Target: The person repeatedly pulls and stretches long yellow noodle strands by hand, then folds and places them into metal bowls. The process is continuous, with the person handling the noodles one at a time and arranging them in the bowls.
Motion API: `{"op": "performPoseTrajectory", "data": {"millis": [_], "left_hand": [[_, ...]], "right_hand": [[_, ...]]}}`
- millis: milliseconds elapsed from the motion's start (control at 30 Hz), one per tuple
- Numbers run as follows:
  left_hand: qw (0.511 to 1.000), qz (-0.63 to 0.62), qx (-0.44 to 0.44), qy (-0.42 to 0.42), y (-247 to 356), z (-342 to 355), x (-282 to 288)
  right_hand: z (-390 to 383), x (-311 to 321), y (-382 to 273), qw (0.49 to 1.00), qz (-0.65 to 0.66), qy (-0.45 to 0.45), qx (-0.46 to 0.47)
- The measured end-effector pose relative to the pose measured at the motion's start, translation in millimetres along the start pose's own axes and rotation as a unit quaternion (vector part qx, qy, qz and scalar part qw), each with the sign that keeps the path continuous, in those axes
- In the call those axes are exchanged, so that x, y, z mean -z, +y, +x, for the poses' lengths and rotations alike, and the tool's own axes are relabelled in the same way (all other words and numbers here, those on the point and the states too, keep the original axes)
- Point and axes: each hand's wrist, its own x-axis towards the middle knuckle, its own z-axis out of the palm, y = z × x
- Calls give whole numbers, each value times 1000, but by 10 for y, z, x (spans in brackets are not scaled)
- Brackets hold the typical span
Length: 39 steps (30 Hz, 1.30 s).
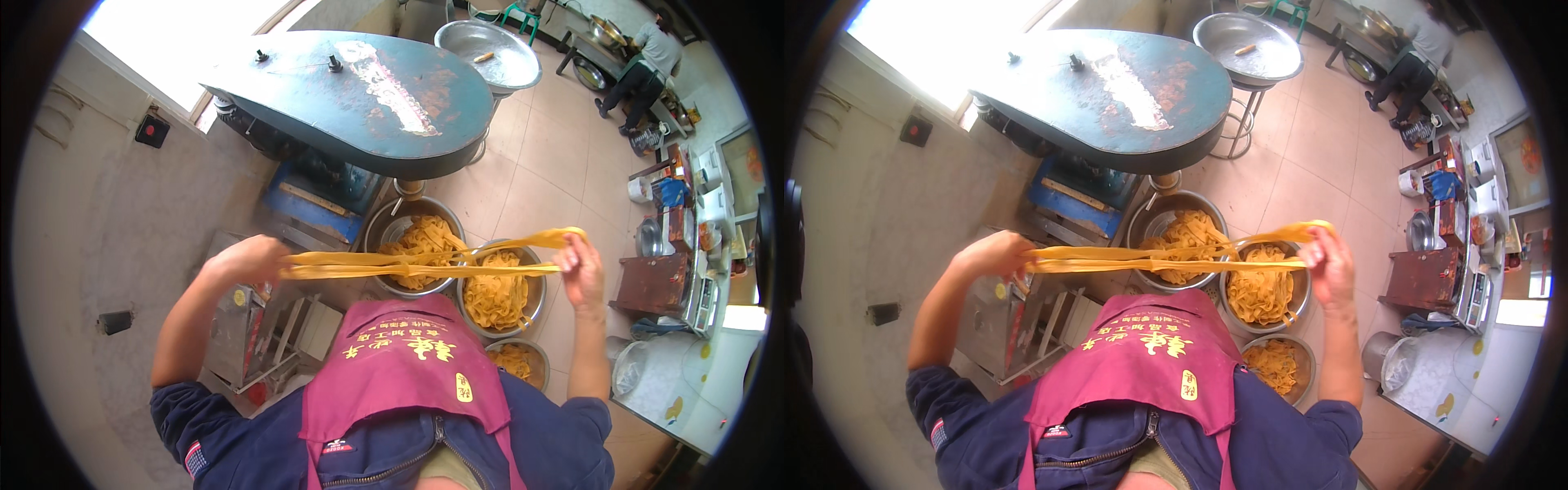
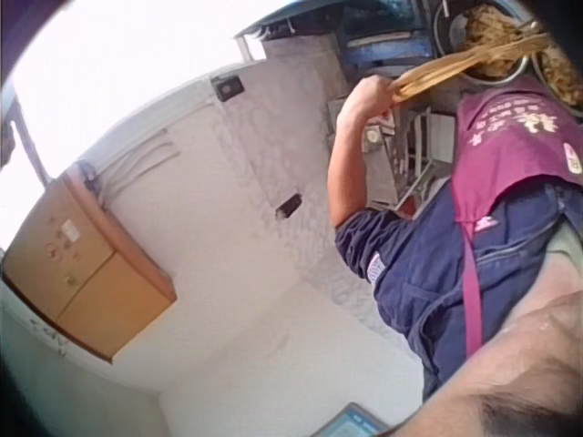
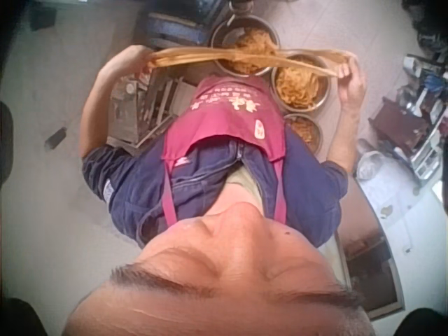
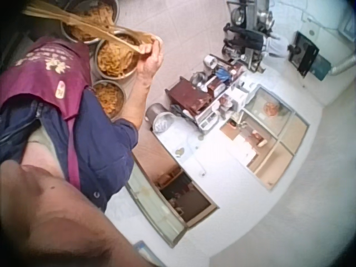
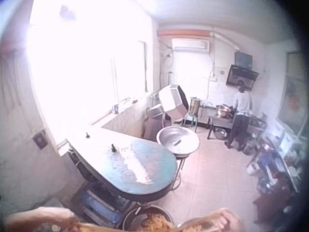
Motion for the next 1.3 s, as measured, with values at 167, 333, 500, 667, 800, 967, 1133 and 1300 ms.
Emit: {"op": "performPoseTrajectory", "data": {"millis": [167,333,500,667,800,967,1133,1300], "left_hand": [[991,90,95,-5,-788,-20,-6],[971,178,157,12,-1222,57,-44],[916,298,258,65,-1973,22,-83],[897,172,402,57,-2016,-116,223],[967,-157,198,-11,-1127,-408,518],[877,-415,-236,-56,168,-357,577],[775,-438,-444,-103,1226,-177,336],[768,-238,-570,169,1816,266,75]], "right_hand": [[-69,1094,-198,987,-20,155,44],[-109,1715,-298,971,-22,226,74],[-195,2842,-466,941,-1,319,113],[-601,3462,-685,895,-37,418,154],[-446,2504,-483,970,-15,218,109],[-583,347,-368,996,-41,-56,60],[-680,-920,-89,975,-130,-177,38],[-563,-1717,139,920,-222,-296,128]]}}
